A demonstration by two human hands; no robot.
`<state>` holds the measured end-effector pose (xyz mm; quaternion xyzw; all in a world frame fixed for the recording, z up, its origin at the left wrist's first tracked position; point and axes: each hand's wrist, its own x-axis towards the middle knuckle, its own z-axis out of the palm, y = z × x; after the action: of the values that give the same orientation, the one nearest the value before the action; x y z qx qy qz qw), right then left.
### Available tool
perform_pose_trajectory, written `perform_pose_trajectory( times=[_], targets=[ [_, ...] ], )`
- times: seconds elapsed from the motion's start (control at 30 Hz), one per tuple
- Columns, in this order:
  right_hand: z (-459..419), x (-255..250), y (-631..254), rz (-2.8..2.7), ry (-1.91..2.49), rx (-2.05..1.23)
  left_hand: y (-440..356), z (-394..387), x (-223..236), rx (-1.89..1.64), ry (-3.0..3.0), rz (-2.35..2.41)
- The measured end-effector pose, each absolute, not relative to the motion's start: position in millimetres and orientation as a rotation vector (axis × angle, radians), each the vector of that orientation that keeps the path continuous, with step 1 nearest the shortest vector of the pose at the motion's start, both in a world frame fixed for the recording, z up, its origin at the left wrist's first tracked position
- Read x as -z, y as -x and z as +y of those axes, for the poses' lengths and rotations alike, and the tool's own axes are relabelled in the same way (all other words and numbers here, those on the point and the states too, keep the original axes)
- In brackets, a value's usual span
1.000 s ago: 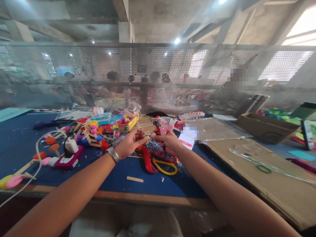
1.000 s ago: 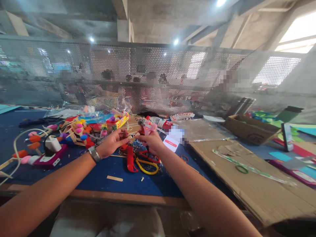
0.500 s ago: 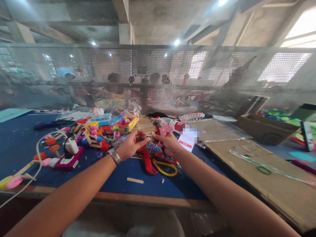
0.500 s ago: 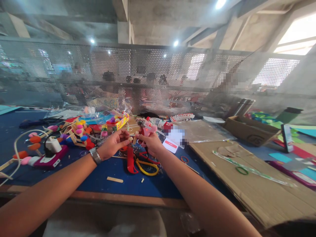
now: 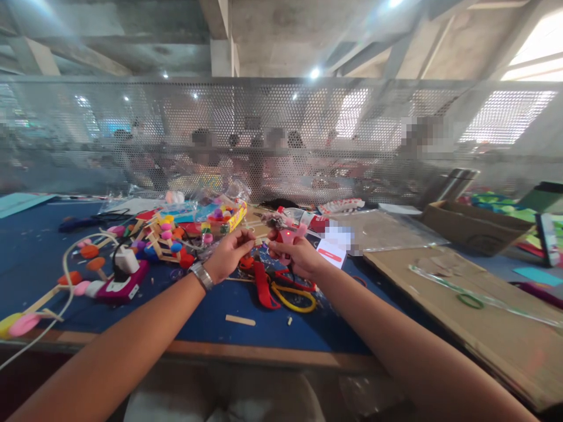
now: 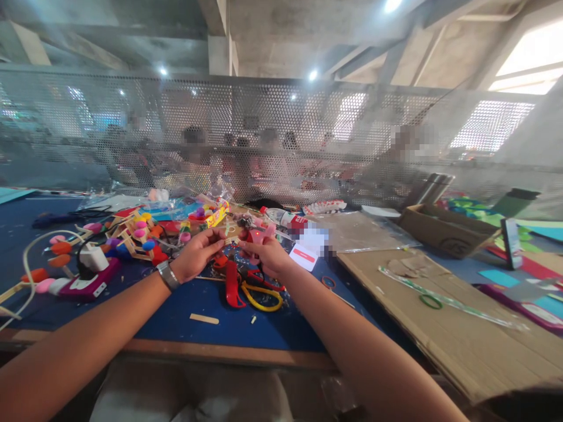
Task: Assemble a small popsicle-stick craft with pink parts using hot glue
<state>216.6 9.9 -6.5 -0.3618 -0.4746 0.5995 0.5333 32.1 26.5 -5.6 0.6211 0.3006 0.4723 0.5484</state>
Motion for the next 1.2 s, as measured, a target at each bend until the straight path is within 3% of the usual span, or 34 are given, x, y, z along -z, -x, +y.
perform_pose_trajectory(
  times=[1.2],
  targets=[
    [10.8,10.6,-220.4,-1.176,0.878,-1.478,-31.0,21.0,0.4,-1.029,-1.701,0.717]
  ],
)
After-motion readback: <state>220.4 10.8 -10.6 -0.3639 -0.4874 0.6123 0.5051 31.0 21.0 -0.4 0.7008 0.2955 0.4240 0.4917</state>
